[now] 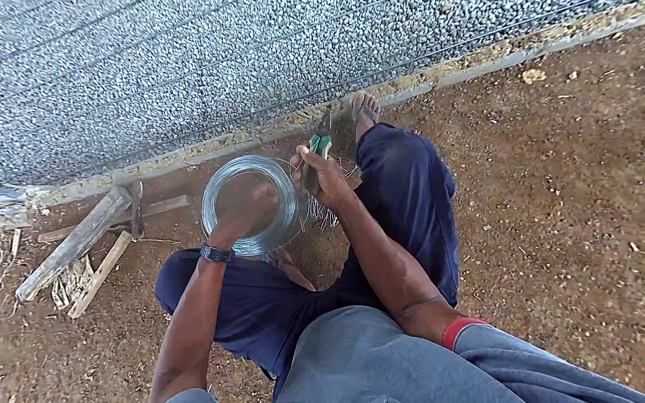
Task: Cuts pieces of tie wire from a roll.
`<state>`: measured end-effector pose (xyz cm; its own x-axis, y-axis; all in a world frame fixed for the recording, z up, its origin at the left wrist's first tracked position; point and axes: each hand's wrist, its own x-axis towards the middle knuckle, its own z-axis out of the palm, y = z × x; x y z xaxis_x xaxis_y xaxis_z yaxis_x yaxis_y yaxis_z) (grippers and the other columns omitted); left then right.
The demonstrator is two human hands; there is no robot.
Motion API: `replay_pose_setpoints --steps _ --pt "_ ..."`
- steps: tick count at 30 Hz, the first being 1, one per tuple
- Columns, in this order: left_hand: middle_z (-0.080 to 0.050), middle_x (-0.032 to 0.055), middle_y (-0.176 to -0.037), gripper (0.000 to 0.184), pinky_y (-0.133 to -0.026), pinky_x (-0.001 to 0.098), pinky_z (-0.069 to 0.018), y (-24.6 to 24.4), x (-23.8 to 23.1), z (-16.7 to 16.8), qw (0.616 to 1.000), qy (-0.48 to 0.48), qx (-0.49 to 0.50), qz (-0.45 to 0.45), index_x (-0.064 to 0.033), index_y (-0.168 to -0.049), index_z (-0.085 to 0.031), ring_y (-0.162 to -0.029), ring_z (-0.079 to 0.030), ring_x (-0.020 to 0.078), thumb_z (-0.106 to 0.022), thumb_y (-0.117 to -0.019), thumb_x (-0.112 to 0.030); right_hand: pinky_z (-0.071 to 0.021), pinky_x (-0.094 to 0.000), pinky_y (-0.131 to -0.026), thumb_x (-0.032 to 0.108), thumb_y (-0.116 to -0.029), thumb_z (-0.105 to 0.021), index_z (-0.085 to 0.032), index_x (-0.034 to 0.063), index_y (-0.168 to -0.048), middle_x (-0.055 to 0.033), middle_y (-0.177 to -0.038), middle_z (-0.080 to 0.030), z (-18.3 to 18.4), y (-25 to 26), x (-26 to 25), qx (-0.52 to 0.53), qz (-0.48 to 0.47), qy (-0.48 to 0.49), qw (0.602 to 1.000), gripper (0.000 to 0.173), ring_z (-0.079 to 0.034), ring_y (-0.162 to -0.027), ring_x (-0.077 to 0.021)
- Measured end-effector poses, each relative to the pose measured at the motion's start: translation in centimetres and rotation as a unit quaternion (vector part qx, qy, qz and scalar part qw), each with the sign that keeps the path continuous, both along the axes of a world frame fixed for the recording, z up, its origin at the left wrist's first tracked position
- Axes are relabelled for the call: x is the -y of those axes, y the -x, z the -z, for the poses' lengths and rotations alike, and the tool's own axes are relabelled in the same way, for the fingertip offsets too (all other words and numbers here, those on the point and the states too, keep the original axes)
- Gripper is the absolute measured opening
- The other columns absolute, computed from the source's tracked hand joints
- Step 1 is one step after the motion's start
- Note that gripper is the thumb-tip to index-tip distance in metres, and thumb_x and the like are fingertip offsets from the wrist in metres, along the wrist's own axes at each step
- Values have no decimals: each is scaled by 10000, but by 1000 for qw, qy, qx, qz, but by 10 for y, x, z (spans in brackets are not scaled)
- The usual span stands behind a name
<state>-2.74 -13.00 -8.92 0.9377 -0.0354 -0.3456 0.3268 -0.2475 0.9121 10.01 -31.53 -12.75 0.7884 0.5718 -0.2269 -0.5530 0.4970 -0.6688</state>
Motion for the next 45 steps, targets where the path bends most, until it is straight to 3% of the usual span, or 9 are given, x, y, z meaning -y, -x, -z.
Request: replay_pose_setpoints --steps 4,13,16,20,26,30,37,41,45 --pt "-648 87 -868 296 -575 265 -506 -2 5 1 999 53 3 -14 -97 -1324 -594 -625 -564 129 -557 -1035 -151 -601 -369 -584 303 -1076 -539 -574 41 -1303 -154 -958 -690 1 -3 1 -5 4 -7 1000 348 -664 -654 -223" --pt "-627 63 -799 317 -470 205 -396 6 12 -7 998 40 44 -2 -177 -1357 -589 -537 -473 83 -559 -1042 -168 -599 -353 -561 296 -1070 -553 -598 15 -1226 -143 -916 -678 -2 -5 0 -1 13 -5 1000 324 -653 -625 -208" --pt "-626 84 -819 332 -486 221 -422 1 11 -3 997 56 51 -10 -163 -1367 -579 -553 -492 102 -565 -1035 -149 -600 -342 -568 297 -1072 -554 -589 13 -1243 -141 -925 -679 -3 -6 0 10 15 -3 1000 333 -653 -629 -201" --pt "-665 87 -838 360 -543 275 -479 -11 8 3 998 34 52 -19 -161 -1378 -603 -594 -548 136 -578 -1020 -182 -582 -312 -594 487 -1033 -576 -576 180 -1335 -60 -1002 -705 -14 7 8 23 -1 66 998 431 -658 -676 -154" --pt "-656 52 -827 325 -506 232 -412 -16 -5 -7 993 21 96 -62 -117 -1324 -654 -577 -511 103 -559 -1016 -160 -601 -370 -569 337 -1077 -544 -562 -24 -1254 -166 -907 -709 -13 -5 -1 18 48 115 992 403 -675 -630 -234" --pt "-652 50 -807 316 -492 219 -397 -15 -13 -16 986 28 126 -106 -97 -1306 -665 -566 -505 95 -563 -1010 -130 -613 -380 -589 297 -1086 -527 -531 -9 -1272 -148 -944 -725 -9 -3 -1 -46 38 189 980 358 -709 -675 -245" --pt "-657 53 -805 309 -503 226 -396 -12 -28 -22 975 8 162 -153 -100 -1296 -675 -585 -516 103 -565 -1008 -124 -630 -476 -677 327 -1081 -526 -496 9 -1318 -183 -1021 -707 1 11 -11 -172 -20 141 975 398 -726 -767 -304" --pt "-684 62 -864 312 -504 239 -404 -7 -36 -26 970 -26 165 -179 -120 -1303 -676 -601 -530 117 -572 -1010 -141 -633 -456 -693 295 -1063 -572 -499 10 -1333 -156 -1019 -716 0 19 -15 -97 -64 186 976 400 -730 -776 -282" --pt "-697 49 -884 335 -482 226 -421 -6 -42 -28 968 -54 172 -173 -130 -1327 -655 -585 -547 98 -558 -1007 -160 -626 -402 -678 243 -1021 -625 -564 15 -1315 -120 -1005 -717 -7 20 -7 112 -131 249 953 377 -714 -750 -221"
